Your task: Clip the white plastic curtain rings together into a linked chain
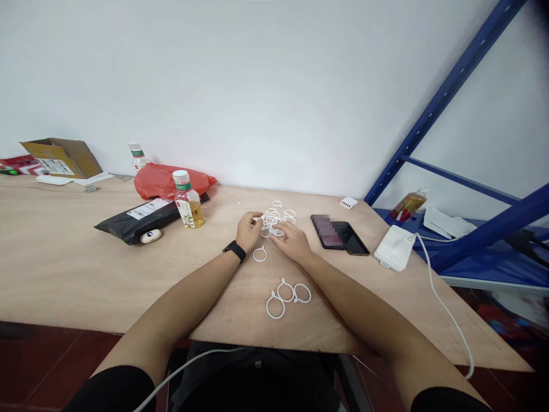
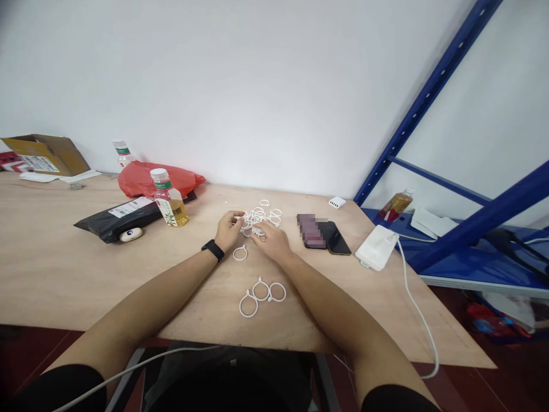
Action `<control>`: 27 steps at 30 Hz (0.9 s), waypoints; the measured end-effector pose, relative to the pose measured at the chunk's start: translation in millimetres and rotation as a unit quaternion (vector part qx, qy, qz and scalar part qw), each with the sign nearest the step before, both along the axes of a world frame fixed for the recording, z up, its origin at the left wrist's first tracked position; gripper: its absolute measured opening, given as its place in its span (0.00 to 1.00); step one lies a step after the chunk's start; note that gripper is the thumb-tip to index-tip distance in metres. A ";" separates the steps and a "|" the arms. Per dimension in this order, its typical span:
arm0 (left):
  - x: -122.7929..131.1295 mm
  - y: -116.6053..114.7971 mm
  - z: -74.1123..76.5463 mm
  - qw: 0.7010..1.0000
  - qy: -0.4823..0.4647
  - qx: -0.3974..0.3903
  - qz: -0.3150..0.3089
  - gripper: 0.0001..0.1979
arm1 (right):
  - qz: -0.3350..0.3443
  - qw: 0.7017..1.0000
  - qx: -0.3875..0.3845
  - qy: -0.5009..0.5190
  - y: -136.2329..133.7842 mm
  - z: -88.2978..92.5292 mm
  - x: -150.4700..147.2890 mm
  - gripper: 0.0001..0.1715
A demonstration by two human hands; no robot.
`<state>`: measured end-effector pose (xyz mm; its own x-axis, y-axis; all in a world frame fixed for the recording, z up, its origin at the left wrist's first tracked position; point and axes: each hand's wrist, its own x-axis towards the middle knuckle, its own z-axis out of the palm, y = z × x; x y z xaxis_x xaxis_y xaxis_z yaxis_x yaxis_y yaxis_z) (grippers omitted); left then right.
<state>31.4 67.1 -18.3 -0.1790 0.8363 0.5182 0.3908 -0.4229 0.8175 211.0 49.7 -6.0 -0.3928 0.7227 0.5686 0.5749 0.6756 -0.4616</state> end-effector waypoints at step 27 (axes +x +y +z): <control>9.0 -11.8 -1.5 0.973 0.190 -0.006 -0.129 0.14 | 0.014 0.982 -0.136 0.127 14.9 -13.2 5.0 0.11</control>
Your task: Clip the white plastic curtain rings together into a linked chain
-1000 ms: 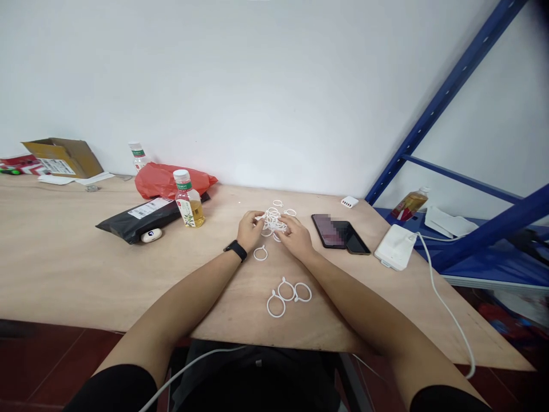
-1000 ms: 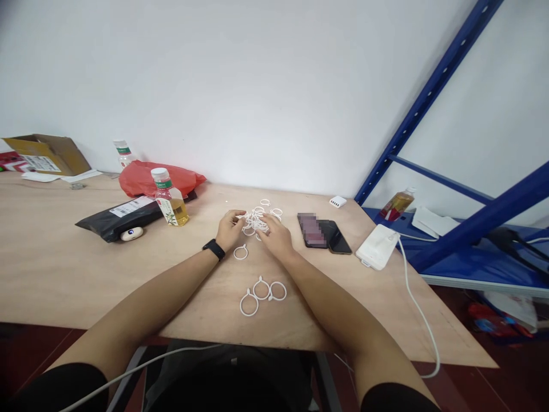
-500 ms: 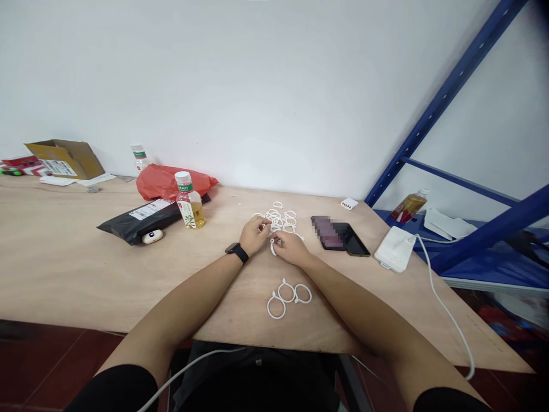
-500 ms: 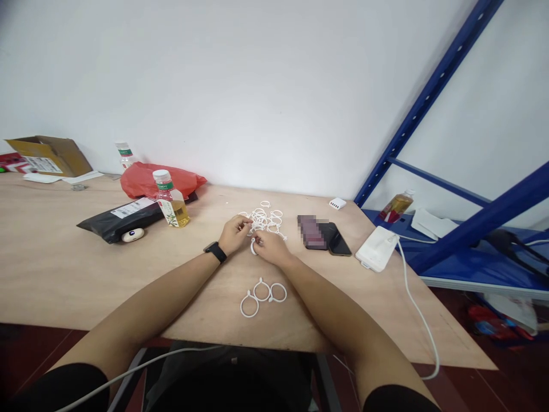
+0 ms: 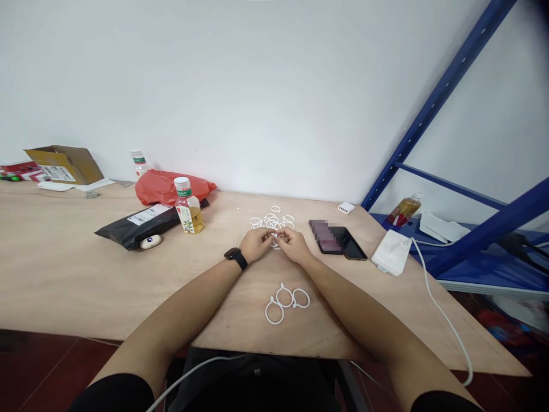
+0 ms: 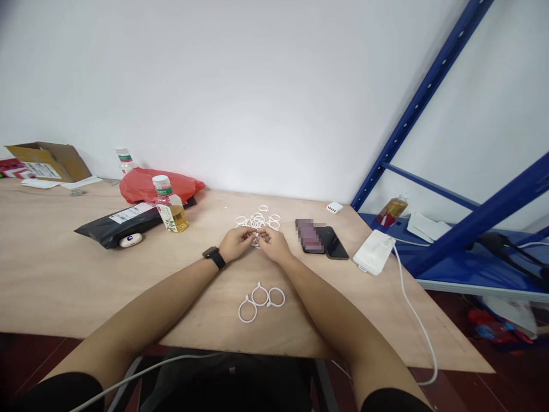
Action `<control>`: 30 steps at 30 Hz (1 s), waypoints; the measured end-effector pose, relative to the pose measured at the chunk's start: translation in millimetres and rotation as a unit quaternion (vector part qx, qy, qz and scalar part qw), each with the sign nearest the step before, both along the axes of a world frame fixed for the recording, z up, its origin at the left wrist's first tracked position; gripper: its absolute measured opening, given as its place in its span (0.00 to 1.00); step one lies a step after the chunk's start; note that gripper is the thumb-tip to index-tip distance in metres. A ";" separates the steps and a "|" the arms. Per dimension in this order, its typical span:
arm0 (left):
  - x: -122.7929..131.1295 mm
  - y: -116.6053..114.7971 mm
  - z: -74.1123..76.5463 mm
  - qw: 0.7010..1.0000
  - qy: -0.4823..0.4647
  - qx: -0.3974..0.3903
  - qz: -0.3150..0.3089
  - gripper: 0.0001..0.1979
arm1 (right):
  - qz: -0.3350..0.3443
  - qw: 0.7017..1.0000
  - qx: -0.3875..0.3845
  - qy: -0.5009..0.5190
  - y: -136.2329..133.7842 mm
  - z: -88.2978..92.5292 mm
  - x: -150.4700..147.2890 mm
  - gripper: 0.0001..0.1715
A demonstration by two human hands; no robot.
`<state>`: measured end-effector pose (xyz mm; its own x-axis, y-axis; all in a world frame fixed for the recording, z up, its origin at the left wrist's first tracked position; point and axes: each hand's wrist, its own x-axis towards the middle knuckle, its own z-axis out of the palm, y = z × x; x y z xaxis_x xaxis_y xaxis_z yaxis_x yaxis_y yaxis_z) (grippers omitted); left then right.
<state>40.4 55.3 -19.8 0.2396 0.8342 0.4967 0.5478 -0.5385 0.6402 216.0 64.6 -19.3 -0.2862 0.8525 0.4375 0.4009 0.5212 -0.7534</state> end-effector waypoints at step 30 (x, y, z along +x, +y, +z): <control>-3.6 -14.5 17.8 0.995 0.007 0.098 -0.014 0.10 | -0.059 0.988 0.130 -0.060 2.3 5.2 3.4 0.13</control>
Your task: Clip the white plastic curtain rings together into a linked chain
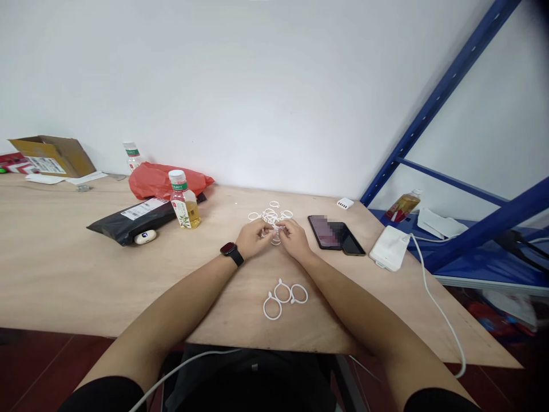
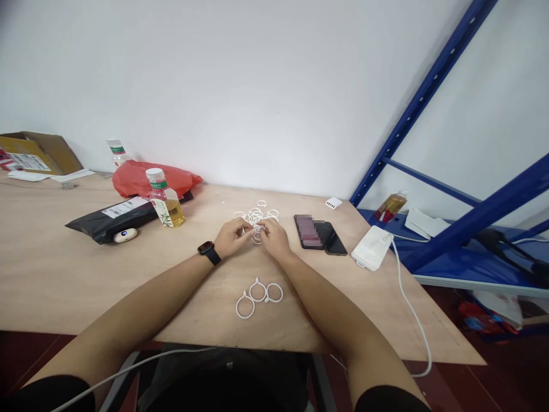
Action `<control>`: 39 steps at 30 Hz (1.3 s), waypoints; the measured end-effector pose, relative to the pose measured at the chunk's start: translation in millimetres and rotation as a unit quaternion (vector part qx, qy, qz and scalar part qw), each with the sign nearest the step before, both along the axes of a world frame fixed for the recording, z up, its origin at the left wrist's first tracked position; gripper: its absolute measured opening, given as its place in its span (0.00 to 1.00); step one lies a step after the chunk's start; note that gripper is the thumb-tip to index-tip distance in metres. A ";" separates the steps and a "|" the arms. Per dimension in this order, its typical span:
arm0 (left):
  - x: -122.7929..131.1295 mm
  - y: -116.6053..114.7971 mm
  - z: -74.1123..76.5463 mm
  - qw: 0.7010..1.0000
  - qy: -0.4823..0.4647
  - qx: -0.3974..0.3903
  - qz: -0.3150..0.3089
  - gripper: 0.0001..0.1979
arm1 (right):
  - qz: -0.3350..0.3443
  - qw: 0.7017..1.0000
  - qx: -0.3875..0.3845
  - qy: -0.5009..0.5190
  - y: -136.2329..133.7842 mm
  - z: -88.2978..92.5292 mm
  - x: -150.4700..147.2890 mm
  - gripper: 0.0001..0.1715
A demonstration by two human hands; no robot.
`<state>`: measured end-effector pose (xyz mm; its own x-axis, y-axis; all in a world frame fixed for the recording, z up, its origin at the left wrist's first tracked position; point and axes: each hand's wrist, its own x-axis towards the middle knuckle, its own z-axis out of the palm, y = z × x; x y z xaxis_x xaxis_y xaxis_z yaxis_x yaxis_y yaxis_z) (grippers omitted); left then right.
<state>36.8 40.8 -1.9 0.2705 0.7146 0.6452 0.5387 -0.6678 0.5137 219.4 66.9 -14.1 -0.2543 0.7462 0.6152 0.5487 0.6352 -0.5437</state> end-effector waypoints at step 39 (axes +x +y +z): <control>5.1 5.0 -9.3 0.999 0.036 -0.028 -0.003 0.03 | 0.076 0.995 -0.066 -0.022 -2.6 0.4 0.1 0.15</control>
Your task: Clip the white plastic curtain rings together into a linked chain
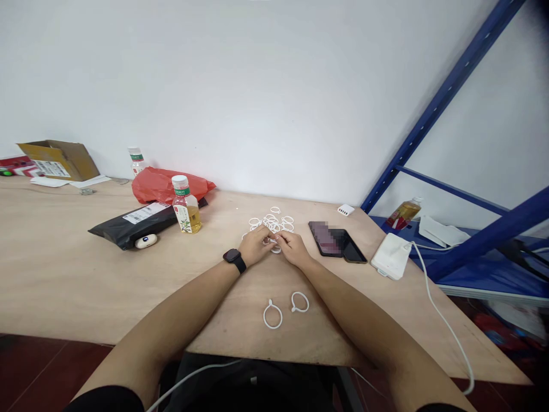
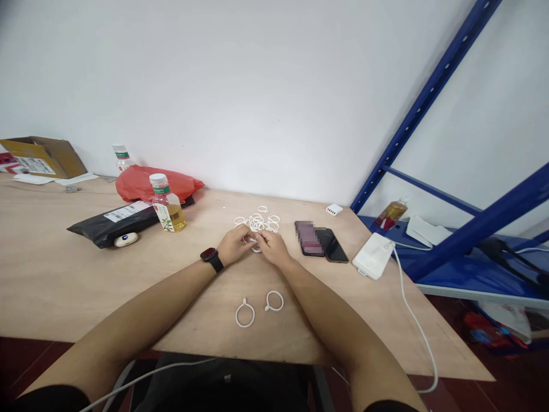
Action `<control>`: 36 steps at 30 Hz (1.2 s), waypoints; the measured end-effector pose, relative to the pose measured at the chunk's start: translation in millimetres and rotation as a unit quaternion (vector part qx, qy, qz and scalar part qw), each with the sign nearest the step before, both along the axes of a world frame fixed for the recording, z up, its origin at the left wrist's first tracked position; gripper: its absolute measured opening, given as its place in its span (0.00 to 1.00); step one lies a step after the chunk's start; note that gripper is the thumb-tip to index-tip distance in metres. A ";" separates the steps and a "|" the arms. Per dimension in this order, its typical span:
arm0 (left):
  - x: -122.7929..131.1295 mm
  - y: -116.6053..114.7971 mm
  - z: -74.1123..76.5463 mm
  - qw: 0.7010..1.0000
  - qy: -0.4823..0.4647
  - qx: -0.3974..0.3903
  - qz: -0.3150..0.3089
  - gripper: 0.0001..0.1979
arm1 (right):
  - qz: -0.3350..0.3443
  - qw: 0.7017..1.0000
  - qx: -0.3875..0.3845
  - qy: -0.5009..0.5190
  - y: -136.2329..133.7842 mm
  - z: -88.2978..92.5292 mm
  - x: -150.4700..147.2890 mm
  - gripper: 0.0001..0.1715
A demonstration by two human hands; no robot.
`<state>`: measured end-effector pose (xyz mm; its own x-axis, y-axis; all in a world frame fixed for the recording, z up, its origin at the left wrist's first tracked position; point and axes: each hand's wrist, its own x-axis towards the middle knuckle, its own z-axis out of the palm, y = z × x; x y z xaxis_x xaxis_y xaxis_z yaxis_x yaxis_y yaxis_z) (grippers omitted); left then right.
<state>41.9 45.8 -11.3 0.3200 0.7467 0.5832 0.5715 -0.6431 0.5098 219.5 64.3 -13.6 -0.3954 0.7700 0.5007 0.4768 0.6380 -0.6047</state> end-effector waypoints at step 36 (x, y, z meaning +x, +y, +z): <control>-2.0 -3.5 9.8 0.996 -0.054 -0.071 -0.005 0.15 | 0.018 1.000 0.004 -0.012 -4.2 1.1 0.9 0.13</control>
